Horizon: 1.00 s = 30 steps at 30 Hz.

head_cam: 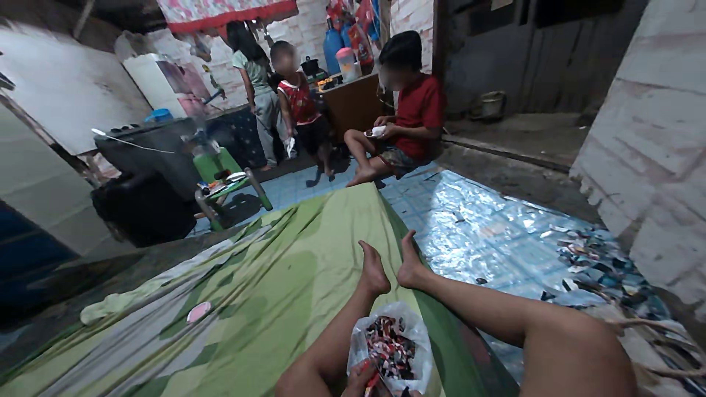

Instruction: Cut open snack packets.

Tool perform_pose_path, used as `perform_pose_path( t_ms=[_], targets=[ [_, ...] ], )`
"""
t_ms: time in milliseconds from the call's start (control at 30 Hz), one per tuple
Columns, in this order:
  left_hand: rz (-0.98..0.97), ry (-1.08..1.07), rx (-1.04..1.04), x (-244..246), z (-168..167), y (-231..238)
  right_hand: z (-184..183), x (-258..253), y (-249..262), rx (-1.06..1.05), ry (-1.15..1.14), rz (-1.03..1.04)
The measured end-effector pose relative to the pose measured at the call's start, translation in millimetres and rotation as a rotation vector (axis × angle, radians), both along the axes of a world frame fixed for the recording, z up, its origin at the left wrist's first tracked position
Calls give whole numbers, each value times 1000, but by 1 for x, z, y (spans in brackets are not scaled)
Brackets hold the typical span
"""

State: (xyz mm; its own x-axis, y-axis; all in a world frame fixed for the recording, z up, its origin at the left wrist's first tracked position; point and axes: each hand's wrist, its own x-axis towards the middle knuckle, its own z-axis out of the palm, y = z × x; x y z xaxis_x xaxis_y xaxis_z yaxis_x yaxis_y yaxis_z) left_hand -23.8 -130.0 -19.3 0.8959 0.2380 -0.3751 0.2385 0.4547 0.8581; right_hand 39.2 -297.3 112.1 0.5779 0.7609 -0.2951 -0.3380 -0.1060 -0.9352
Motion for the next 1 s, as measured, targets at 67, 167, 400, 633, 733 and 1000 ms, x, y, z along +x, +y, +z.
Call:
perform_pose_path(
  t_ms=[67,167,400,633,733,1000],
  targets=[
    [-14,-51,-2,-2,10,-3,-3,-1,0,-7,-9,0],
    [115,257,71,3,121,-41,3,-2,-1,5,-24,-8],
    [131,245,75,1,128,-44,7,-2,-1,-34,8,9],
    [104,212,142,-2,116,-38,21,-3,-1,-11,26,-19],
    [70,148,106,-3,69,-21,33,-5,1,6,48,-31],
    [19,51,43,-3,0,2,-43,-9,3,3,99,82]
  ],
)
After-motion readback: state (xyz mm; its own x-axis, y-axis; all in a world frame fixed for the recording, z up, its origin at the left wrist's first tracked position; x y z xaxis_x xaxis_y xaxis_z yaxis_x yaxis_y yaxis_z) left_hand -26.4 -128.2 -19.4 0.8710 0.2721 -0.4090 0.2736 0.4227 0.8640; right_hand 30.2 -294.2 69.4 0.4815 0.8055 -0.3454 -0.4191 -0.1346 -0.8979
